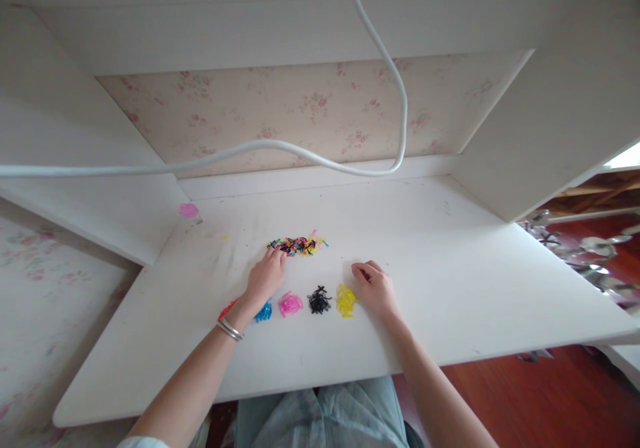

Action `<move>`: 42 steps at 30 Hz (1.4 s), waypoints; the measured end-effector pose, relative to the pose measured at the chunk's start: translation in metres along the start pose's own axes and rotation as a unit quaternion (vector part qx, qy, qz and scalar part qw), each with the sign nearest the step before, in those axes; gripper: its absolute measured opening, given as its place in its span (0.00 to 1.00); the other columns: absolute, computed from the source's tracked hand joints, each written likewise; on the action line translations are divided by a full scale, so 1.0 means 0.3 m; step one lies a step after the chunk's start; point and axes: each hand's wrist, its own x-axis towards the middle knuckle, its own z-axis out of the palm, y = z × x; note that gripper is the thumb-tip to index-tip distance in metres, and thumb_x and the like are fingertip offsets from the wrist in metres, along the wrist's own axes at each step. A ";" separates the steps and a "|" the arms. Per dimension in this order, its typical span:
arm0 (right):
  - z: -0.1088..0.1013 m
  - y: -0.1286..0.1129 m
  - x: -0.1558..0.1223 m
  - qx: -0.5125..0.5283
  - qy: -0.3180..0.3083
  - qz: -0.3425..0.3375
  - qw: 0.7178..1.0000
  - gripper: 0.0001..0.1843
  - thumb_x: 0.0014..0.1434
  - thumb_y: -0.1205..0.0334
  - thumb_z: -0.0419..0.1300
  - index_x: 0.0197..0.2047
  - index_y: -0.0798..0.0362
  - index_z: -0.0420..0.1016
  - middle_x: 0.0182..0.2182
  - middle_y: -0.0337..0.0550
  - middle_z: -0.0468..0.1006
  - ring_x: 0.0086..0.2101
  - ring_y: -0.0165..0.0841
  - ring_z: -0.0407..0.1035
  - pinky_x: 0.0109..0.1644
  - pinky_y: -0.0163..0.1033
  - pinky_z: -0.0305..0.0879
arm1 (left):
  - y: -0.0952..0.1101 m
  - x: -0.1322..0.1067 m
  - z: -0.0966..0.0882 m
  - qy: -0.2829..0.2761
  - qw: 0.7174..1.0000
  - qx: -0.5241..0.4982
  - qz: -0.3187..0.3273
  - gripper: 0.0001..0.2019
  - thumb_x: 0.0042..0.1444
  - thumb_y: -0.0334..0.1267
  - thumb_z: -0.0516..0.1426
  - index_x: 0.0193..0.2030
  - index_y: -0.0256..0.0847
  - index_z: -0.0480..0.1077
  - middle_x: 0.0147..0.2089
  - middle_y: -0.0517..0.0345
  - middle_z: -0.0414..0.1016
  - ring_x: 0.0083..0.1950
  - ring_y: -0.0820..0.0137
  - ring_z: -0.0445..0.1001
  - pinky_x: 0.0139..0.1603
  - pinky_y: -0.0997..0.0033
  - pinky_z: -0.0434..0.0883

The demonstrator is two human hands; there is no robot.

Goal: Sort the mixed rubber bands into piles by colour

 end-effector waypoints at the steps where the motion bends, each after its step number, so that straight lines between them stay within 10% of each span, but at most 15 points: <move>1: 0.000 0.000 0.000 0.000 0.000 0.000 1.000 0.20 0.61 0.50 0.48 0.35 0.49 0.79 0.31 0.41 0.75 0.28 0.30 0.68 0.34 0.34 0.61 | 0.000 0.000 0.001 0.002 1.000 0.000 0.000 0.21 0.66 0.45 0.36 0.48 0.43 0.66 0.51 0.52 0.69 0.46 0.67 0.73 0.44 0.68 0.67; 42: -0.004 0.003 0.005 0.001 -0.003 -0.006 1.000 0.18 0.61 0.52 0.50 0.35 0.49 0.79 0.31 0.40 0.75 0.28 0.28 0.67 0.33 0.33 0.60 | -0.022 0.013 0.030 0.019 0.998 0.004 0.062 0.15 0.64 0.44 0.45 0.49 0.49 0.68 0.53 0.56 0.69 0.42 0.70 0.74 0.39 0.71 0.67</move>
